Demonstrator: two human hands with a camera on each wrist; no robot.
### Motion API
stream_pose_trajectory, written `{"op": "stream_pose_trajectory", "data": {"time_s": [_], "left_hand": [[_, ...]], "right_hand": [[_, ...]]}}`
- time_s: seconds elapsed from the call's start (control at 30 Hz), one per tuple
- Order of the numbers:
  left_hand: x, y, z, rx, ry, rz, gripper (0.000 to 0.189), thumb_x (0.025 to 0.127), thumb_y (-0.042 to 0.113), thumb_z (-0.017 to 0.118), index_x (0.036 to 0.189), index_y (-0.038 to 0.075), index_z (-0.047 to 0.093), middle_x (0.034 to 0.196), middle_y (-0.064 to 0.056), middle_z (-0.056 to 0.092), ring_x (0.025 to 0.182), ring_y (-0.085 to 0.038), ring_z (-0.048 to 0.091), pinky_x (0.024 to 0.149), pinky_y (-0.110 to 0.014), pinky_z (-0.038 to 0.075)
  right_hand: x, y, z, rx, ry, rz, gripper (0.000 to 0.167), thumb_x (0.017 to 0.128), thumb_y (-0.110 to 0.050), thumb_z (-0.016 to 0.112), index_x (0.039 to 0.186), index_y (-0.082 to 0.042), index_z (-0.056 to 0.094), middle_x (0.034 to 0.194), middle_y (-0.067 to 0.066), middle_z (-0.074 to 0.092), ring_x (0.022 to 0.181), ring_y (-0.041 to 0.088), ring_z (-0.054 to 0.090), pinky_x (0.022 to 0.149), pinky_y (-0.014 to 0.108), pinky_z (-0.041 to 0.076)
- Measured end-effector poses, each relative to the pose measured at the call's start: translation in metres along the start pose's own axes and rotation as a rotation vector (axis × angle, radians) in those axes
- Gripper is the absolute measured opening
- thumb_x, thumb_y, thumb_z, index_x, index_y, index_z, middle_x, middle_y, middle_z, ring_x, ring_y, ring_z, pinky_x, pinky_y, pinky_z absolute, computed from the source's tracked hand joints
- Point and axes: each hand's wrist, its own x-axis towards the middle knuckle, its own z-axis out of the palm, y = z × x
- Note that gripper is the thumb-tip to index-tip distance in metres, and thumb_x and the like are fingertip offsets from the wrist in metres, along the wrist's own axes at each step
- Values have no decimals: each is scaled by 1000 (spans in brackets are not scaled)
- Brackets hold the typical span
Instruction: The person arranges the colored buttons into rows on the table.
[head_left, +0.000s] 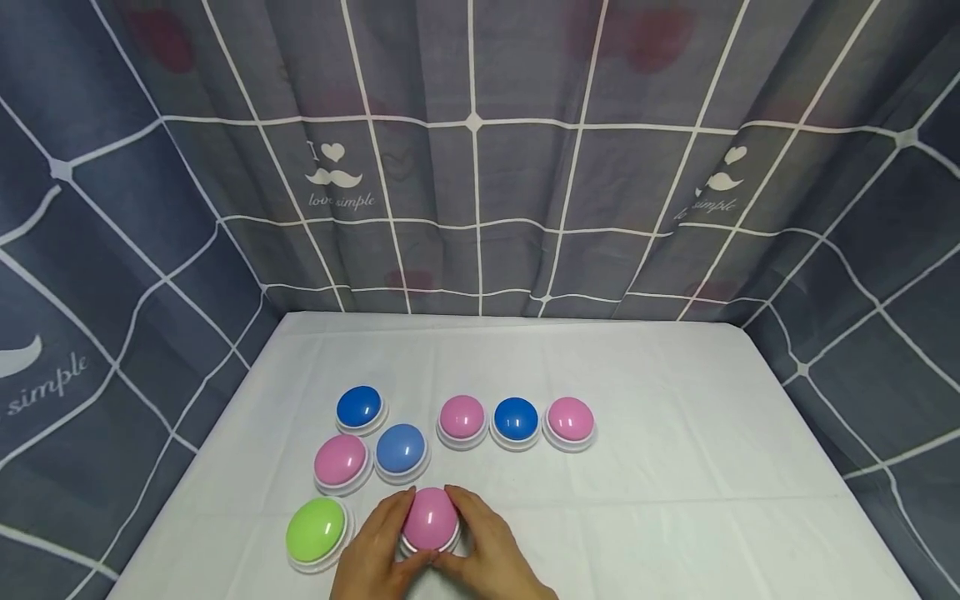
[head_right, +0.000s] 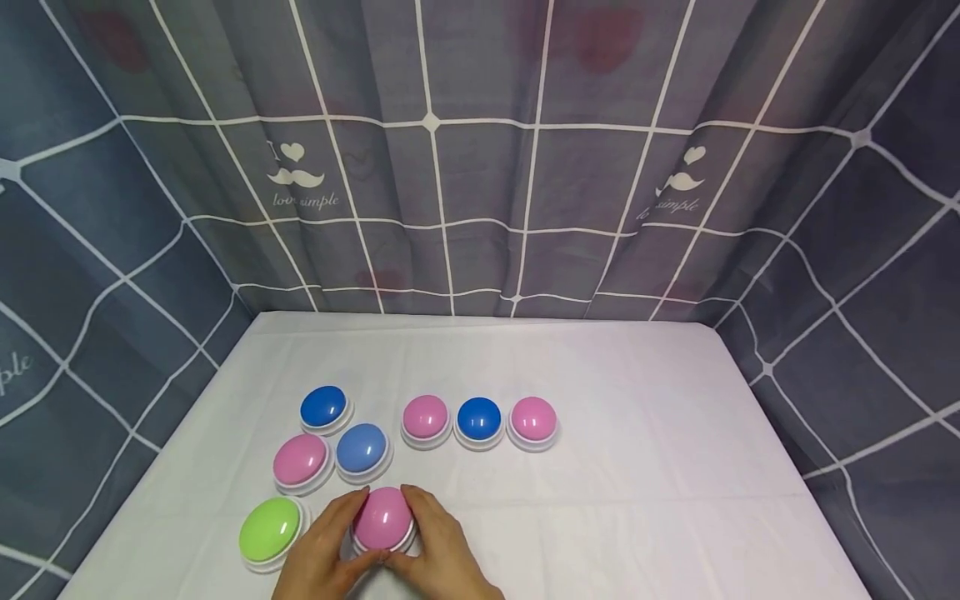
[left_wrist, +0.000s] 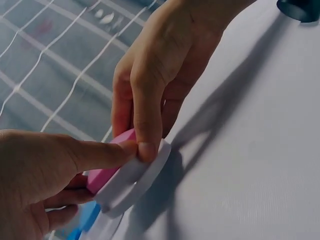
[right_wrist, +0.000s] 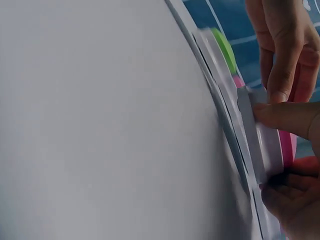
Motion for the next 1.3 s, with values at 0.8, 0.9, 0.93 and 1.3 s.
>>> {"op": "stream_pose_trajectory", "data": {"time_s": [0.8, 0.9, 0.93, 1.3], "left_hand": [[159, 123, 87, -129, -202, 370, 70, 76, 40, 86, 134, 9, 60, 127, -2, 63, 116, -12, 60, 91, -25, 51], [175, 134, 98, -101, -249, 392, 70, 78, 41, 84, 136, 10, 58, 128, -1, 62, 115, -10, 59, 89, -22, 51], [180, 137, 102, -98, -264, 398, 70, 78, 41, 84, 136, 11, 58, 129, 0, 62, 115, -9, 59, 89, -22, 52], [217, 148, 130, -49, -392, 438, 68, 79, 40, 84, 135, 11, 59, 129, 2, 62, 112, -7, 59, 85, -20, 50]], "right_hand": [[-20, 84, -184, -79, 273, 146, 72, 73, -3, 87, 134, 8, 52, 131, 24, 57, 119, 42, 56, 95, 6, 36], [-20, 92, -199, -141, 279, 173, 73, 72, -2, 87, 134, 11, 51, 130, 28, 56, 118, 45, 56, 93, 2, 34], [-20, 94, -203, -155, 281, 177, 73, 72, -2, 87, 134, 12, 50, 130, 29, 56, 117, 46, 56, 92, 1, 33], [-15, 128, -216, -281, 300, 222, 73, 73, -13, 89, 132, 11, 53, 125, 31, 58, 110, 48, 59, 94, 40, 51]]}}
